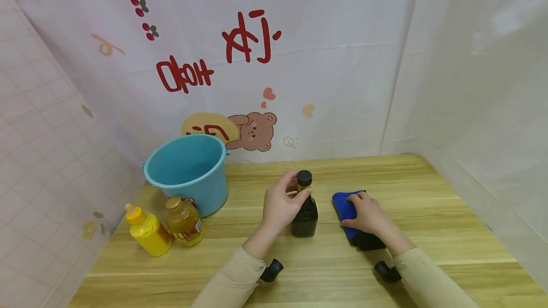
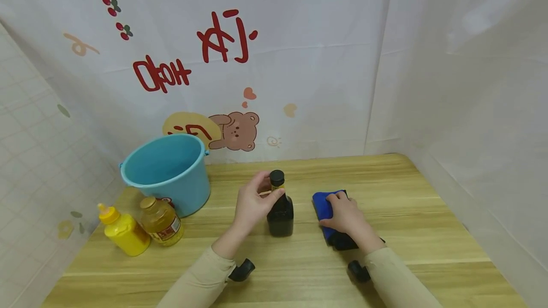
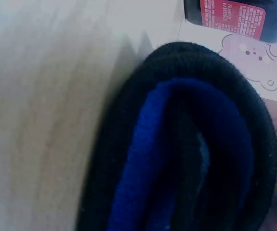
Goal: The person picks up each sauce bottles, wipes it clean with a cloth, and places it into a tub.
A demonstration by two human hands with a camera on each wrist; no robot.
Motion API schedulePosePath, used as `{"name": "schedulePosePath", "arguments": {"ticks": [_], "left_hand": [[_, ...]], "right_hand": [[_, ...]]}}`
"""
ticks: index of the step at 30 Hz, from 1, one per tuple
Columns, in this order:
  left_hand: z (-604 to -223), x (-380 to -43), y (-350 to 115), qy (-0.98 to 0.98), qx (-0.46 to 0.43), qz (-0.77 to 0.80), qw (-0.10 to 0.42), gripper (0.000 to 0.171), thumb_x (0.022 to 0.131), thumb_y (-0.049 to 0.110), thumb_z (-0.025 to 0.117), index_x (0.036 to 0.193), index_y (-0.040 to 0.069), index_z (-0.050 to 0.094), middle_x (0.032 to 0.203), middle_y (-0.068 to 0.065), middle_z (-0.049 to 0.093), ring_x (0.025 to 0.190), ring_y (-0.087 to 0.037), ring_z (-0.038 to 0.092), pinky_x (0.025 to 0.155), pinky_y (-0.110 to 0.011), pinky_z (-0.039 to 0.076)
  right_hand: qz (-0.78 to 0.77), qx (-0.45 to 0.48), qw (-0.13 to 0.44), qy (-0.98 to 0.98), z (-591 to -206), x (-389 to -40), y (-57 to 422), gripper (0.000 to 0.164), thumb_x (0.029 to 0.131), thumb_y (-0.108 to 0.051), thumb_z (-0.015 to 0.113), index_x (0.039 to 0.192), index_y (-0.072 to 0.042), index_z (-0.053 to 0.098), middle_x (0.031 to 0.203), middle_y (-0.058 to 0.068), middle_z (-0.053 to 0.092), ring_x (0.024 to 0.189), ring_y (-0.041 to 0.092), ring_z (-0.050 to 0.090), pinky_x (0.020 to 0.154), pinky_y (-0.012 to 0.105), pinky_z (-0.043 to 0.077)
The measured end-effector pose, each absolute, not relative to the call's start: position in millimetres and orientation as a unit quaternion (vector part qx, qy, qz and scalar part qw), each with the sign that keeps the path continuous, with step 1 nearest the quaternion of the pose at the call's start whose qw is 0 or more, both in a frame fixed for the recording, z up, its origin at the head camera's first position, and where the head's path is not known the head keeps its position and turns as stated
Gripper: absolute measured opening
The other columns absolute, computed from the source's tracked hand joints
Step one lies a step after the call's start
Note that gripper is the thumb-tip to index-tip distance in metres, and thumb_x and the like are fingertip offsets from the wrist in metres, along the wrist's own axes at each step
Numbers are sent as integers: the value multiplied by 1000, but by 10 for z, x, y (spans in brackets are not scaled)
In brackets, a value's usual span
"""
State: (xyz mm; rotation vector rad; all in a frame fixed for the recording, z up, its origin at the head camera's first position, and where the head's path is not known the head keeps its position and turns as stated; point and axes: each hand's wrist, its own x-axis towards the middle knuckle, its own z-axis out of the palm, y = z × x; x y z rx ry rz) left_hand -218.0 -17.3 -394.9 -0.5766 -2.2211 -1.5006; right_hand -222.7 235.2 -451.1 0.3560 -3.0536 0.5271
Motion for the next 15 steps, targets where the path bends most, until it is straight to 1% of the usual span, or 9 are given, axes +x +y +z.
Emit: {"name": "schedulePosePath", "arguments": {"ticks": [2, 9, 15], "left_hand": [[-3950, -2179, -177, -795, -205, -536, 197, 31, 82, 14, 83, 109, 14, 67, 94, -4, 74, 90, -16, 71, 73, -24, 57], [-3950, -2177, -178, -791, -208, -541, 196, 32, 81, 11, 83, 108, 13, 67, 94, -6, 74, 89, -17, 72, 72, -30, 58], [-3961, -2187, -184, -790, -213, -539, 200, 32, 82, 12, 83, 109, 14, 66, 93, -5, 73, 89, -16, 72, 72, -28, 58]], "right_hand": [[173, 118, 10, -978, -4506, -2239, 2359, 66, 74, -30, 87, 124, 4, 59, 121, 31, 52, 97, 56, 54, 81, 64, 48], [148, 115, 10, -982, -4507, -2228, 2349, 60, 78, -25, 84, 126, 3, 60, 123, 30, 52, 93, 53, 57, 78, 62, 50], [129, 133, 43, -982, -4529, -2190, 2323, 51, 79, -14, 83, 122, 3, 62, 117, 25, 57, 90, 47, 60, 77, 57, 51]]}}
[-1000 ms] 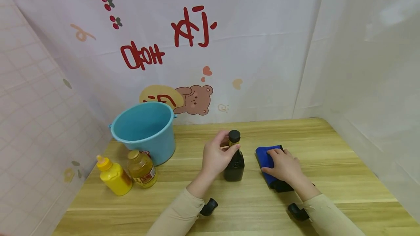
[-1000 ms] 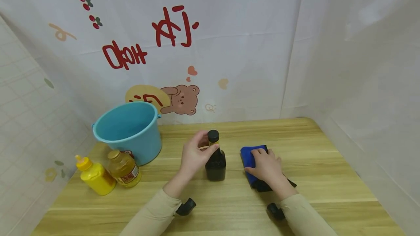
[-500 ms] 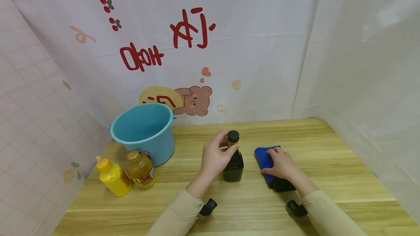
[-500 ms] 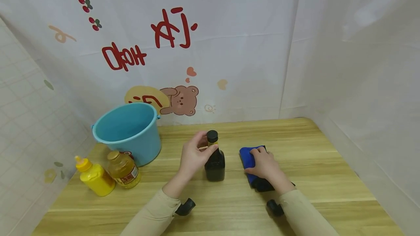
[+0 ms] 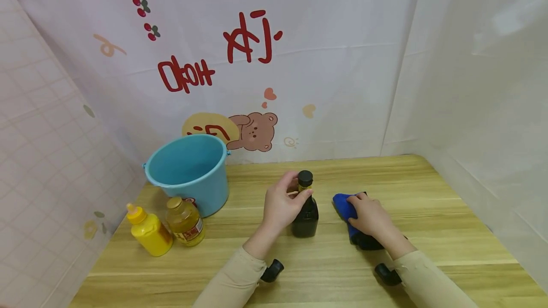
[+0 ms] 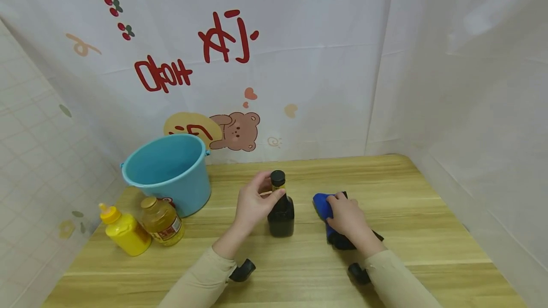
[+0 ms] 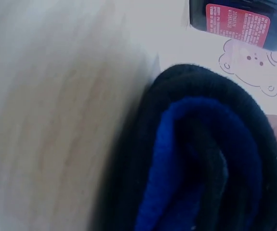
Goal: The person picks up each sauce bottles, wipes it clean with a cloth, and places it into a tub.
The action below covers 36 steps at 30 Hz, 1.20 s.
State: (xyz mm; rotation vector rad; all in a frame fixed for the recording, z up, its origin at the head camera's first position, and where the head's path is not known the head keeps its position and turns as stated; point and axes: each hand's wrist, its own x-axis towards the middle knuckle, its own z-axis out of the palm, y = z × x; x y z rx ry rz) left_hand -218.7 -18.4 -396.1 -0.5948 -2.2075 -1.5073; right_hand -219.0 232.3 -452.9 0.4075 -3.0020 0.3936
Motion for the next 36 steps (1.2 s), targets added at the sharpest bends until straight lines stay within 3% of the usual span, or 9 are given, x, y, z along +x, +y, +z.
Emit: {"name": "schedulePosePath", "arguments": {"ticks": [13, 24, 31, 36], "left_hand": [[-3966, -2189, -196, -790, -210, -542, 193, 33, 82, 13, 82, 111, 12, 67, 94, -4, 72, 88, -19, 71, 73, -25, 57], [-3935, -2165, -237, -776, -194, -577, 166, 40, 84, 16, 81, 120, 12, 65, 101, -7, 72, 95, -20, 69, 77, -28, 57], [-3762, -2133, -268, -765, -195, -589, 174, 39, 89, 21, 76, 126, 12, 65, 110, -7, 70, 101, -26, 67, 81, -32, 57], [-3745, -2168, -262, -771, -189, -585, 164, 36, 89, 26, 76, 121, 11, 68, 103, -5, 71, 97, -23, 67, 78, -32, 57]], "right_hand": [[224, 155, 84, -959, -4518, -2168, 2377, 46, 80, -3, 77, 122, 6, 61, 116, 28, 60, 98, 45, 63, 81, 57, 52], [339, 174, 179, -907, -4153, -2114, 2245, 54, 85, -5, 76, 135, -1, 55, 128, 27, 56, 112, 47, 57, 87, 62, 48], [425, 162, 177, -873, -3925, -2030, 2056, 59, 89, -10, 74, 143, -9, 51, 136, 22, 53, 121, 45, 51, 94, 64, 44], [501, 156, 161, -836, -3895, -2016, 1937, 59, 91, -10, 72, 145, -11, 49, 138, 21, 51, 121, 43, 51, 93, 63, 45]]}}
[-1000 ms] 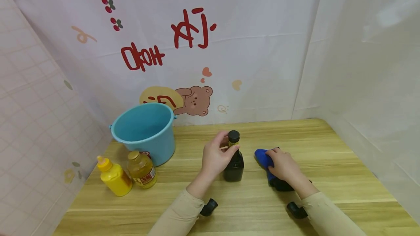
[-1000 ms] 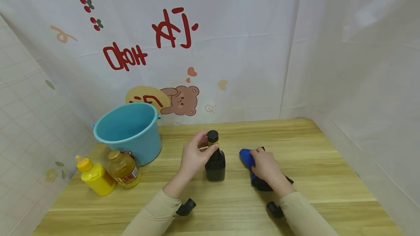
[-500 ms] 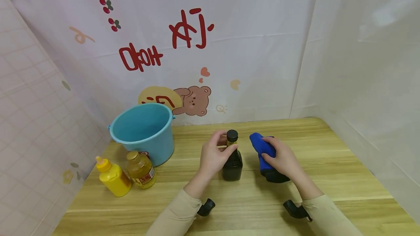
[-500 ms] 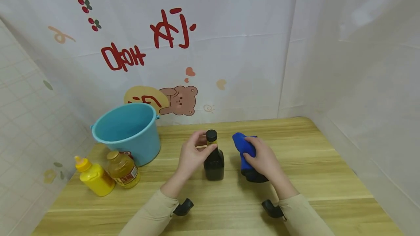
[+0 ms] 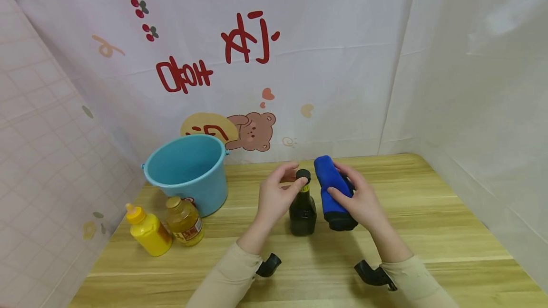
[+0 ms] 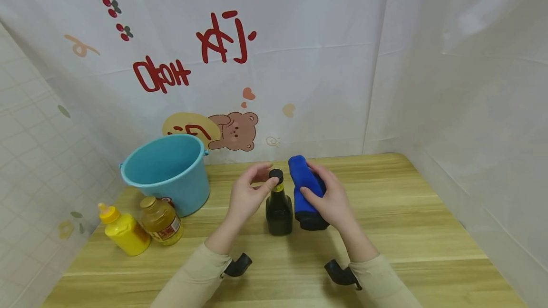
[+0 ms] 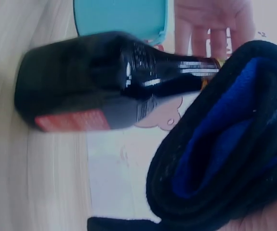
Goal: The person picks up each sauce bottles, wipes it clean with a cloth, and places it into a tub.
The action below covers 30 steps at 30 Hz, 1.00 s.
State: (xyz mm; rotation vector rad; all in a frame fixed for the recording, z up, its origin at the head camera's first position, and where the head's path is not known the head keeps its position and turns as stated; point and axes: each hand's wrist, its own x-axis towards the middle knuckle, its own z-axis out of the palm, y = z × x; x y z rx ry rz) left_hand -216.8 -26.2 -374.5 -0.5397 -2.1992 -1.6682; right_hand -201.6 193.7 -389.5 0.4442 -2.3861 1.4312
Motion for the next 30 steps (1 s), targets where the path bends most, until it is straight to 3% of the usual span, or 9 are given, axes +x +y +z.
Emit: {"name": "schedulePosePath", "arguments": {"ticks": [9, 17, 23, 30], "left_hand": [[-3713, -2178, -264, -793, -186, -562, 145, 22, 90, 29, 75, 107, 14, 72, 97, 2, 72, 93, -18, 67, 75, -36, 55], [-3722, -2192, -259, -793, -193, -560, 146, 22, 91, 27, 74, 108, 12, 71, 99, -2, 71, 93, -24, 67, 78, -40, 56], [-3711, -2186, -257, -794, -190, -559, 148, 23, 91, 28, 75, 107, 13, 71, 100, 0, 71, 91, -21, 67, 75, -36, 56], [-3727, -2193, -261, -792, -193, -558, 153, 22, 90, 26, 75, 106, 13, 71, 99, 0, 71, 91, -23, 68, 74, -36, 56]], "right_hand": [[590, 136, 102, -789, -3855, -1935, 1764, 58, 94, -14, 69, 147, -17, 46, 140, 21, 48, 118, 50, 52, 83, 60, 52], [588, 143, 121, -787, -3924, -1946, 1676, 49, 92, -9, 70, 139, -7, 56, 134, 19, 55, 111, 40, 58, 84, 50, 53], [534, 146, 152, -819, -4042, -1972, 1658, 47, 90, -8, 73, 134, -3, 59, 131, 21, 57, 114, 39, 57, 92, 56, 48], [483, 160, 165, -845, -4195, -1982, 1668, 42, 87, -6, 75, 127, -4, 65, 123, 19, 62, 111, 39, 59, 93, 58, 48]]}}
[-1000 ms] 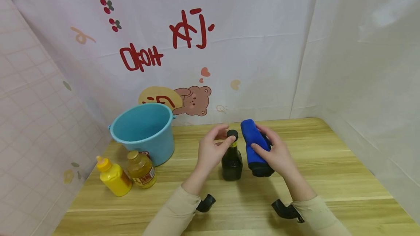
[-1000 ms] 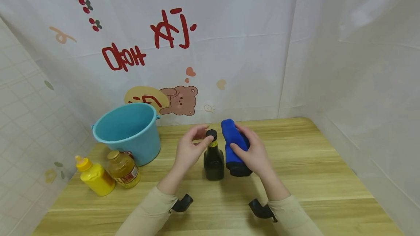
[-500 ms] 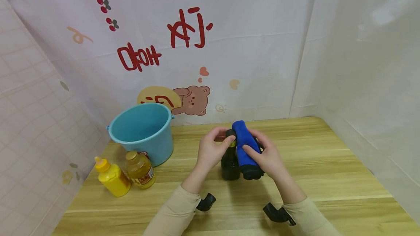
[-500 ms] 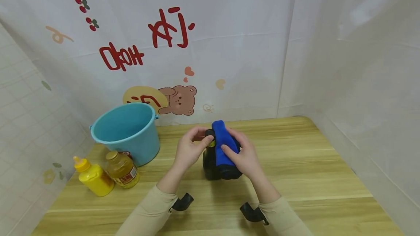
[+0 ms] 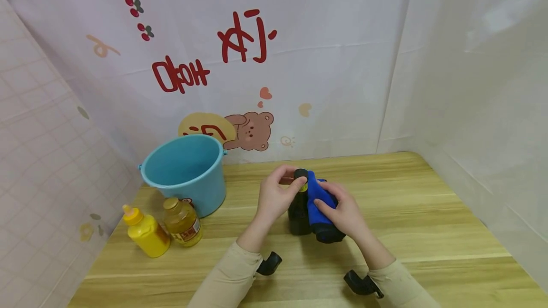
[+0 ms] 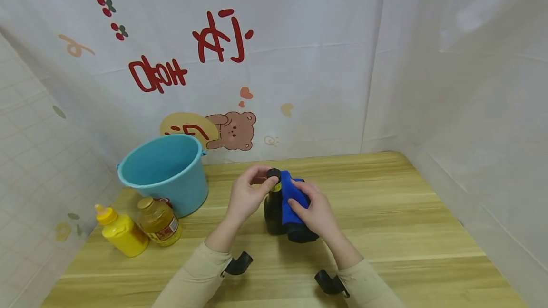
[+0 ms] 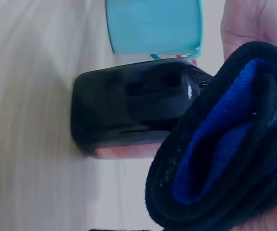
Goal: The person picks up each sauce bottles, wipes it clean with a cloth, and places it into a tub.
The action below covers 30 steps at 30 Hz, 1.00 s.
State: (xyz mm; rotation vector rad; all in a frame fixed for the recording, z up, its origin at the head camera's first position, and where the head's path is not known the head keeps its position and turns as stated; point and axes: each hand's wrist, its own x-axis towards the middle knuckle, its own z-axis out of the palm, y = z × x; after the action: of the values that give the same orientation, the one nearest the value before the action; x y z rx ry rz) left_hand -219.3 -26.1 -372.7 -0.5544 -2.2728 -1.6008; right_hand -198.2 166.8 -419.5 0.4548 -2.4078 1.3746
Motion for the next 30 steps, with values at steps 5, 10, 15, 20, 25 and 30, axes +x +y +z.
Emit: {"name": "schedulePosePath", "arguments": {"ticks": [5, 10, 15, 20, 25, 30], "left_hand": [[-3733, -2192, -262, -791, -198, -556, 159, 22, 90, 27, 75, 106, 13, 71, 99, 0, 71, 91, -22, 68, 74, -36, 56], [-3743, -2194, -255, -794, -200, -550, 161, 22, 91, 28, 74, 106, 13, 70, 99, 0, 71, 90, -21, 67, 73, -35, 56], [-3746, -2184, -255, -794, -202, -550, 165, 21, 91, 29, 73, 106, 14, 70, 98, 1, 70, 89, -19, 67, 71, -34, 55], [-3746, -2188, -253, -792, -206, -549, 169, 20, 91, 27, 74, 105, 14, 70, 98, 1, 70, 88, -19, 67, 72, -33, 55], [-3749, -2201, -251, -790, -208, -551, 172, 20, 89, 24, 76, 104, 12, 70, 97, 0, 71, 88, -22, 68, 72, -33, 56], [-3759, -2208, -255, -790, -206, -550, 174, 20, 89, 26, 76, 103, 12, 70, 96, 0, 71, 87, -21, 68, 70, -32, 56]], "right_hand": [[452, 183, 183, -853, -4232, -1972, 1677, 41, 87, -5, 75, 126, -3, 65, 120, 18, 63, 108, 39, 61, 90, 59, 49], [426, 194, 190, -863, -4272, -1963, 1700, 42, 86, -3, 75, 126, -2, 65, 117, 18, 64, 105, 39, 62, 88, 58, 50], [413, 197, 191, -868, -4290, -1961, 1714, 42, 86, -3, 75, 126, -2, 65, 115, 18, 64, 103, 39, 62, 87, 58, 51], [405, 192, 189, -874, -4322, -1964, 1734, 42, 86, -4, 75, 126, -1, 65, 115, 19, 64, 104, 40, 62, 88, 58, 50], [397, 170, 168, -886, -4387, -1957, 1764, 41, 87, -5, 74, 126, 0, 64, 119, 21, 64, 107, 41, 61, 90, 58, 49], [375, 147, 145, -904, -4436, -1951, 1770, 41, 87, -7, 74, 127, 0, 64, 118, 21, 63, 108, 40, 61, 91, 57, 49]]}}
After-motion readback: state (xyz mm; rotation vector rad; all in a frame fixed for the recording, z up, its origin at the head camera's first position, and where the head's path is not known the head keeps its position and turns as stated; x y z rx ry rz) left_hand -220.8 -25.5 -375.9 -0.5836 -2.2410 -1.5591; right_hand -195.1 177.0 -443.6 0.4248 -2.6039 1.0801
